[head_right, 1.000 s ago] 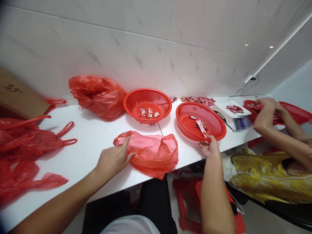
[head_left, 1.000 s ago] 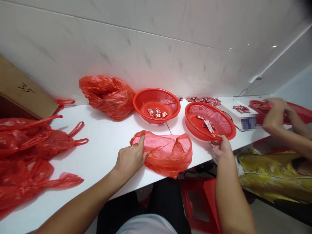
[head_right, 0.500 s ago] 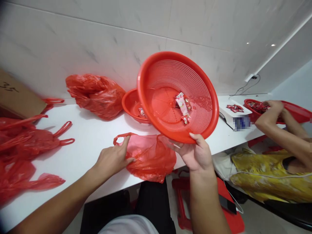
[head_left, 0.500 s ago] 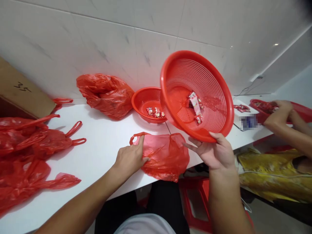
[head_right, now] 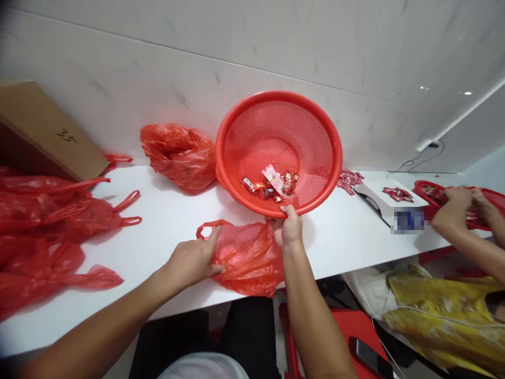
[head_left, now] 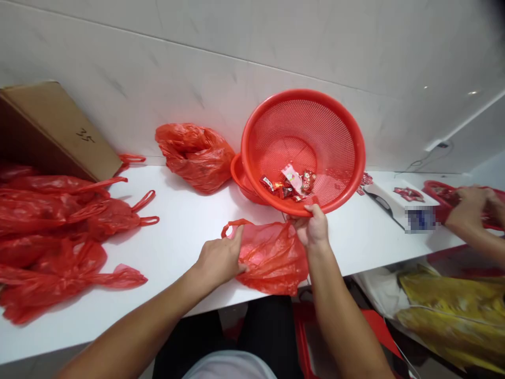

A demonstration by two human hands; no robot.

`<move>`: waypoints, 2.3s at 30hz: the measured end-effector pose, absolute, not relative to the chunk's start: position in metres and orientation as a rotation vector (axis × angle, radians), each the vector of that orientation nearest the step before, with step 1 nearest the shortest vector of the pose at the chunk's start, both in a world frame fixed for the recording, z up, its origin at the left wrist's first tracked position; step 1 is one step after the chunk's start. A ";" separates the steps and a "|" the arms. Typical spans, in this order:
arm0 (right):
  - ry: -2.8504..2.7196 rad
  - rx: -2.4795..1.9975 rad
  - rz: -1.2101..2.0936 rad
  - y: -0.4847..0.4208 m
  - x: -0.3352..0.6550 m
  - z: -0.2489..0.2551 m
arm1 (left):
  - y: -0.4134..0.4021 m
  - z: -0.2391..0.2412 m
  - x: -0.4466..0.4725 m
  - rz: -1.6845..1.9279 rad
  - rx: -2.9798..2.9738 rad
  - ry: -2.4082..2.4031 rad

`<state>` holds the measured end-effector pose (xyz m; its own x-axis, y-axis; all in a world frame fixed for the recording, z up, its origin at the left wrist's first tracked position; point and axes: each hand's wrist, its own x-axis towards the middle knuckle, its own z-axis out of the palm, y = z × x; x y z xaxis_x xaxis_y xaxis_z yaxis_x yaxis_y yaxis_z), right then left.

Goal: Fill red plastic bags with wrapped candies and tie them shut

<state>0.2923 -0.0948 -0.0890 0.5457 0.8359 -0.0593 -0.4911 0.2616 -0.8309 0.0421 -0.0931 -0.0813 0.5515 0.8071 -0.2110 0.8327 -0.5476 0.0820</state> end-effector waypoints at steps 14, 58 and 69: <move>-0.590 -1.213 0.773 -0.131 0.297 -0.107 | -0.038 -0.050 0.021 -0.102 2.451 1.409; -0.290 -0.834 0.644 -0.146 0.341 -0.115 | -0.049 -0.052 -0.002 0.197 2.269 1.185; 0.167 -1.120 0.646 -0.184 0.446 -0.167 | -0.060 -0.048 -0.046 1.022 2.239 1.035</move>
